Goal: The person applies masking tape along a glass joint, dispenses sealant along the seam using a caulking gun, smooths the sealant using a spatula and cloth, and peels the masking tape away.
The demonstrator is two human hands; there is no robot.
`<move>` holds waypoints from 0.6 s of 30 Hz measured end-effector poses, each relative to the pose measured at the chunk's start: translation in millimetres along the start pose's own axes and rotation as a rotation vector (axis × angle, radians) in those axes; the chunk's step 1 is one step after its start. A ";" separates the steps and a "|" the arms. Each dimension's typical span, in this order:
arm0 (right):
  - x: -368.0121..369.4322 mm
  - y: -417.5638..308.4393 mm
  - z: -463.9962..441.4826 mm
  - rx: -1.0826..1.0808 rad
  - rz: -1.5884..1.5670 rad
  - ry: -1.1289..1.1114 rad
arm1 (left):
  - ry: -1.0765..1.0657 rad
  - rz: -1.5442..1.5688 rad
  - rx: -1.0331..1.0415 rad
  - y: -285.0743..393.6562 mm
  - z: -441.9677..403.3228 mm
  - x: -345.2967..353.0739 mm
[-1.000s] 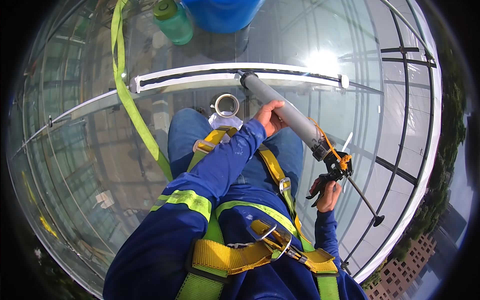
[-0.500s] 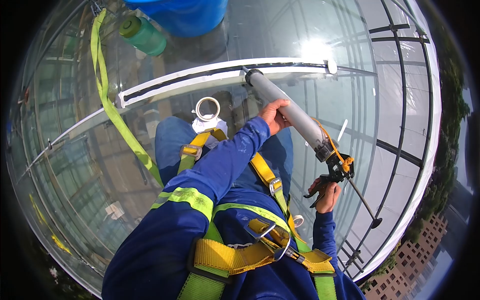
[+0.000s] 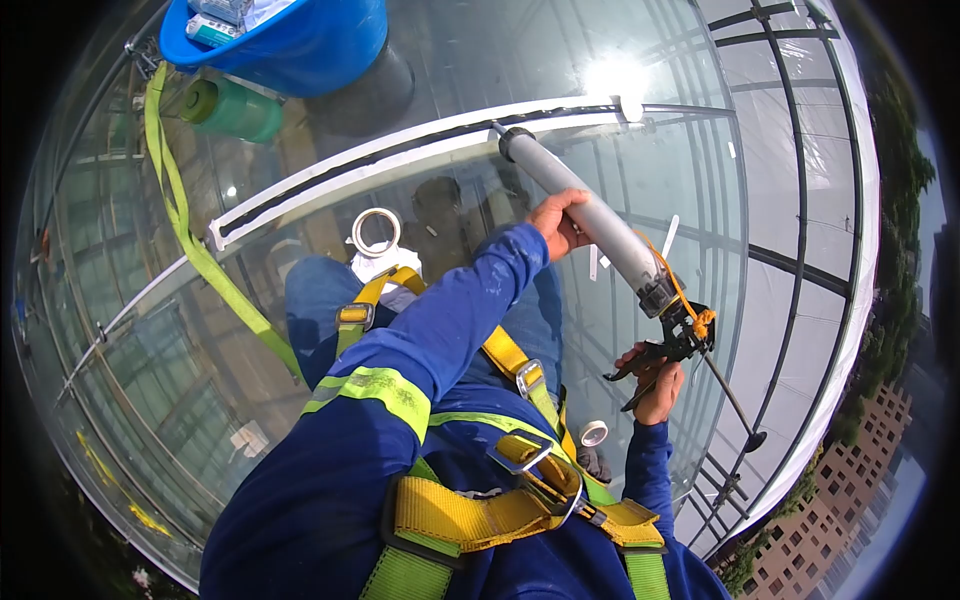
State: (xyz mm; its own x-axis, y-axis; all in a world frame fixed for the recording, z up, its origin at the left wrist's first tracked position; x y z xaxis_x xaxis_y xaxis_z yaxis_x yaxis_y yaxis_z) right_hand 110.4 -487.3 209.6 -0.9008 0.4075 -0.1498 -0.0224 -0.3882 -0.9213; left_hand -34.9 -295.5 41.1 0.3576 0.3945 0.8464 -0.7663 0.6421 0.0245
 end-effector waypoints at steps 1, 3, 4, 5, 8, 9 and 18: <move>2.1 6.1 0.8 0.015 -0.006 0.019 | 0.002 -0.007 0.002 2.8 -0.4 -3.4; 5.9 9.2 -2.0 0.047 0.006 0.035 | 0.005 -0.022 0.005 10.0 -4.8 -2.7; 6.0 6.7 -5.5 0.064 0.023 0.031 | 0.001 -0.020 -0.003 12.3 -9.4 0.5; 4.8 2.5 -10.2 0.081 0.040 0.027 | -0.003 -0.018 -0.011 13.9 -14.9 5.9; -9.5 -18.5 -30.0 0.115 0.101 0.053 | 0.004 -0.030 -0.016 13.8 -33.9 39.5; -16.4 -27.2 -37.6 0.118 0.111 0.073 | 0.010 -0.037 -0.015 11.7 -40.7 54.6; -84.1 -87.5 -88.6 0.113 0.084 0.119 | 0.003 -0.053 -0.061 -23.8 -102.2 147.4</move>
State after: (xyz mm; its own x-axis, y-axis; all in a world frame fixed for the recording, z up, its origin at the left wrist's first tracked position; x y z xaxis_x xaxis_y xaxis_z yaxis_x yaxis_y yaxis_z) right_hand 226.5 -414.4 271.0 -0.8439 0.4626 -0.2718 -0.0042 -0.5123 -0.8588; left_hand 90.6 -185.4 110.9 0.3986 0.3611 0.8430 -0.7126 0.7006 0.0368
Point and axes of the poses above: each hand's wrist, its own z-axis away from the middle knuckle, its own x-axis out of the palm, y = z × x, the point moved 5 cm from there along -z, towards the middle knuckle, and after that the axes turned 6 degrees about x, right-handed, at the moved point
